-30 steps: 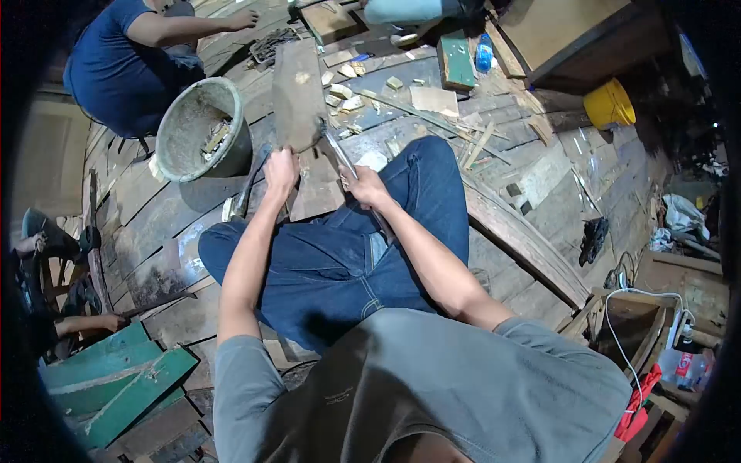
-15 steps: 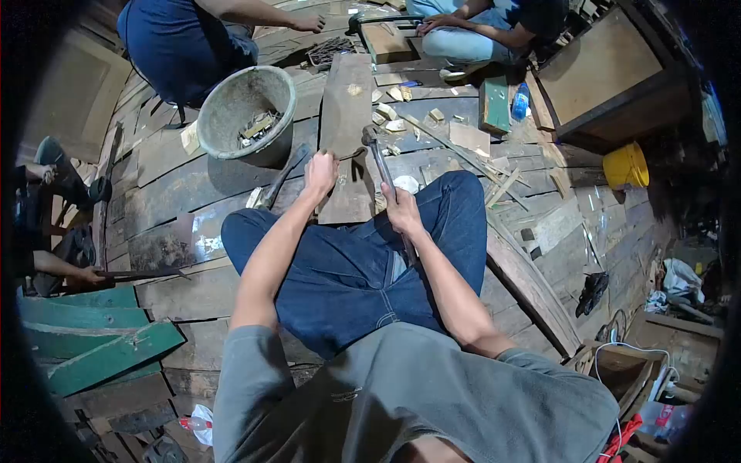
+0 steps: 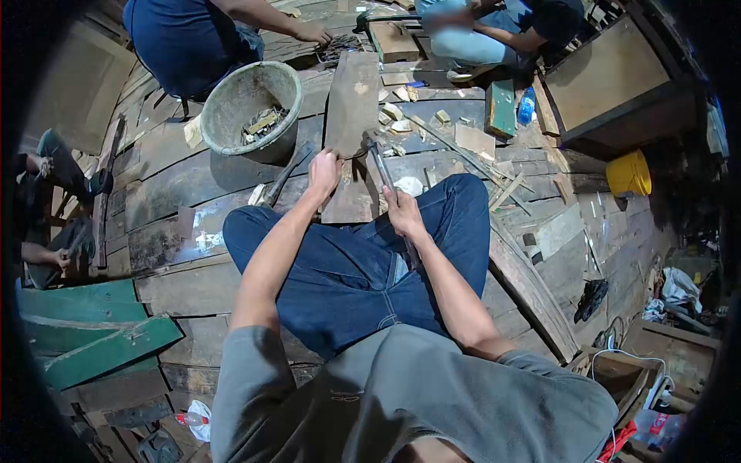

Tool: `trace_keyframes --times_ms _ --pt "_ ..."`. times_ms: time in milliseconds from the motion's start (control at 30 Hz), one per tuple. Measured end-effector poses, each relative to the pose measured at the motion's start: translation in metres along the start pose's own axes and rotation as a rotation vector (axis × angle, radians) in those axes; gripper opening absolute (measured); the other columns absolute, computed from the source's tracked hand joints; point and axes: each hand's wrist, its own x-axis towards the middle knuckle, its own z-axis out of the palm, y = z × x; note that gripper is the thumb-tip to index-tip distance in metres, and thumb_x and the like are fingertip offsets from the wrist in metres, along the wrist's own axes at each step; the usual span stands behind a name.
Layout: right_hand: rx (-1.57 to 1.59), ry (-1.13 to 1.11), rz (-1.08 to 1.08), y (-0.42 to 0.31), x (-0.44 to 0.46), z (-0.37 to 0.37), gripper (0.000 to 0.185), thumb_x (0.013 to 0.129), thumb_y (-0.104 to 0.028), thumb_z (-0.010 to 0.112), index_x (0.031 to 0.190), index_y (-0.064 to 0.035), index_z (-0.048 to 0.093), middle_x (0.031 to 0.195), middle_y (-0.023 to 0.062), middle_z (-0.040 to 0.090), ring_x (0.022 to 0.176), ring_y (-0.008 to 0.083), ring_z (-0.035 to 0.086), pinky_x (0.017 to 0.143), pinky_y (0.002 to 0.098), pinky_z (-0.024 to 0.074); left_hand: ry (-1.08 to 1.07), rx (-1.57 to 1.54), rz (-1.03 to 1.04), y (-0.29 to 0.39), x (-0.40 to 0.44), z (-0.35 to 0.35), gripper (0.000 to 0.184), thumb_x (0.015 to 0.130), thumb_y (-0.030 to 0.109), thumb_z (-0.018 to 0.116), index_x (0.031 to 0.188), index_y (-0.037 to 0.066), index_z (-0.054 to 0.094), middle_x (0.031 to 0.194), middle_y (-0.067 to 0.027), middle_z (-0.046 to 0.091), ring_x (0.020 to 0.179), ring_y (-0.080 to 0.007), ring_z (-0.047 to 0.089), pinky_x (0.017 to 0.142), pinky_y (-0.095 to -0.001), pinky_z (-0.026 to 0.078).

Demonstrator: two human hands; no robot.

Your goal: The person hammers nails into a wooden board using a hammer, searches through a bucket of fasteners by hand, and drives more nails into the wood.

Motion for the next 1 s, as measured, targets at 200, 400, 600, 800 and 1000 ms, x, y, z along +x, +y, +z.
trace_keyframes --times_ms 200,400,600,800,1000 --pt "-0.076 -0.044 0.004 -0.005 -0.001 0.001 0.062 0.099 -0.053 0.047 0.088 0.0061 0.065 0.075 0.0301 0.063 0.081 0.0454 0.066 0.073 0.0488 0.0498 -0.021 -0.057 0.059 -0.005 0.001 0.003 0.011 0.080 0.007 0.065 0.085 -0.002 0.068 0.092 -0.0223 0.065 0.087 -0.0421 0.064 0.077 -0.0478 0.053" --pt "-0.041 0.000 -0.033 -0.010 -0.005 -0.005 0.065 0.099 -0.056 0.046 0.087 0.0054 0.063 0.070 0.0268 0.061 0.071 0.0403 0.065 0.068 0.0465 0.0490 -0.021 -0.052 0.053 -0.008 0.006 0.003 0.014 0.082 0.011 0.065 0.088 -0.002 0.068 0.094 -0.0221 0.064 0.087 -0.0432 0.063 0.077 -0.0489 0.052" --pt "0.145 -0.107 0.190 -0.010 -0.002 -0.009 0.063 0.102 -0.054 0.041 0.086 0.0039 0.058 0.055 0.0169 0.054 0.045 0.0260 0.059 0.045 0.0415 0.0454 -0.048 0.019 -0.011 -0.003 0.007 -0.003 0.018 0.087 0.018 0.064 0.094 0.001 0.065 0.098 -0.0211 0.064 0.093 -0.0411 0.062 0.079 -0.0486 0.051" --pt "0.285 -0.145 0.211 0.002 0.005 -0.009 0.060 0.103 -0.050 0.040 0.082 0.0035 0.056 0.052 0.0106 0.050 0.037 0.0217 0.050 0.037 0.0384 0.0402 -0.149 0.090 -0.062 0.010 0.019 -0.023 0.017 0.084 0.013 0.061 0.096 0.001 0.062 0.108 -0.0238 0.061 0.096 -0.0427 0.063 0.079 -0.0508 0.052" --pt "0.329 -0.169 0.250 -0.006 0.000 -0.006 0.051 0.103 -0.050 0.043 0.075 -0.0068 0.045 0.048 0.0020 0.039 0.034 0.0139 0.038 0.032 0.0329 0.0286 -0.256 -0.029 -0.259 -0.007 0.032 -0.031 0.020 0.083 0.013 0.063 0.098 0.000 0.068 0.092 -0.0250 0.069 0.092 -0.0379 0.068 0.080 -0.0476 0.054"
